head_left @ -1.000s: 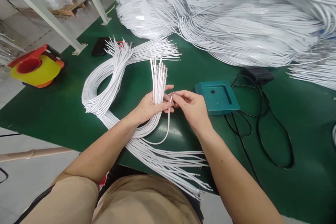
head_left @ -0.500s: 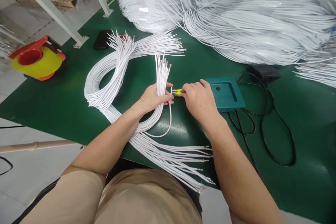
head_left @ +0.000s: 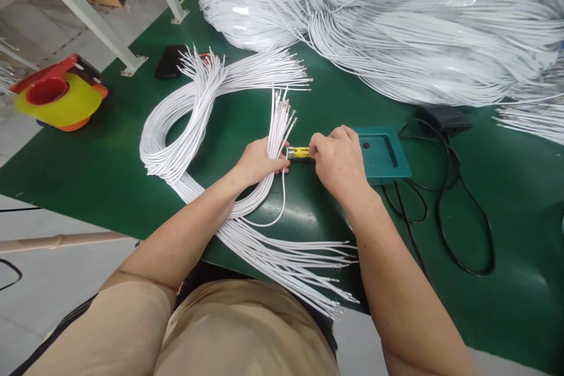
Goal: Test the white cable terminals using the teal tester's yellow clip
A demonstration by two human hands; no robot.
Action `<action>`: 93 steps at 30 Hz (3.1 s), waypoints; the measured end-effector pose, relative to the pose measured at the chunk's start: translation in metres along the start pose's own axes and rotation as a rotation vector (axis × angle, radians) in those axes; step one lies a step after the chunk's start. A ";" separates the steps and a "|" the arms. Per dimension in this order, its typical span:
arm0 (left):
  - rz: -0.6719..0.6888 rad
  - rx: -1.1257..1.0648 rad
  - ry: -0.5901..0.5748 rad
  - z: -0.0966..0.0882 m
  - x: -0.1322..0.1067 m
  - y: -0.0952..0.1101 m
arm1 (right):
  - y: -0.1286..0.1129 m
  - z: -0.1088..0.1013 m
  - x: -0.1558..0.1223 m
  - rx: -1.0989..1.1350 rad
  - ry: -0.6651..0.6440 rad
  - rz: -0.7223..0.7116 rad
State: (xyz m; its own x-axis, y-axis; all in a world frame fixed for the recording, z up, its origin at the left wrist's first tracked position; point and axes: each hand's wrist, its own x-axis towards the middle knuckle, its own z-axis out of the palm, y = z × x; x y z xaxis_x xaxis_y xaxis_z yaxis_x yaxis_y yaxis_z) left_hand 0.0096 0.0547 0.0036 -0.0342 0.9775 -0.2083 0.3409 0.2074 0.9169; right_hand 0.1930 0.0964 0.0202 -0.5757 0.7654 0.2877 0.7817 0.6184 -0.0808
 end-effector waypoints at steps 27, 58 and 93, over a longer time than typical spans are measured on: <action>-0.006 -0.351 -0.062 -0.015 -0.007 -0.002 | -0.074 -0.024 -0.038 0.246 -0.510 -0.315; 0.115 -0.451 -0.087 0.003 -0.015 0.003 | -0.033 -0.012 -0.007 1.558 0.035 0.582; 0.190 -0.409 -0.157 0.003 -0.019 0.009 | -0.027 -0.005 -0.009 1.870 -0.149 0.622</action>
State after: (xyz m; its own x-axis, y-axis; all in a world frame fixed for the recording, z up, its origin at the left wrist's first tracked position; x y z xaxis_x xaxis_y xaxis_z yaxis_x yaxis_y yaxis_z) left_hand 0.0160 0.0376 0.0147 0.1465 0.9882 -0.0440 -0.0715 0.0549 0.9959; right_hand 0.1782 0.0718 0.0243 -0.4597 0.8572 -0.2323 -0.2790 -0.3877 -0.8785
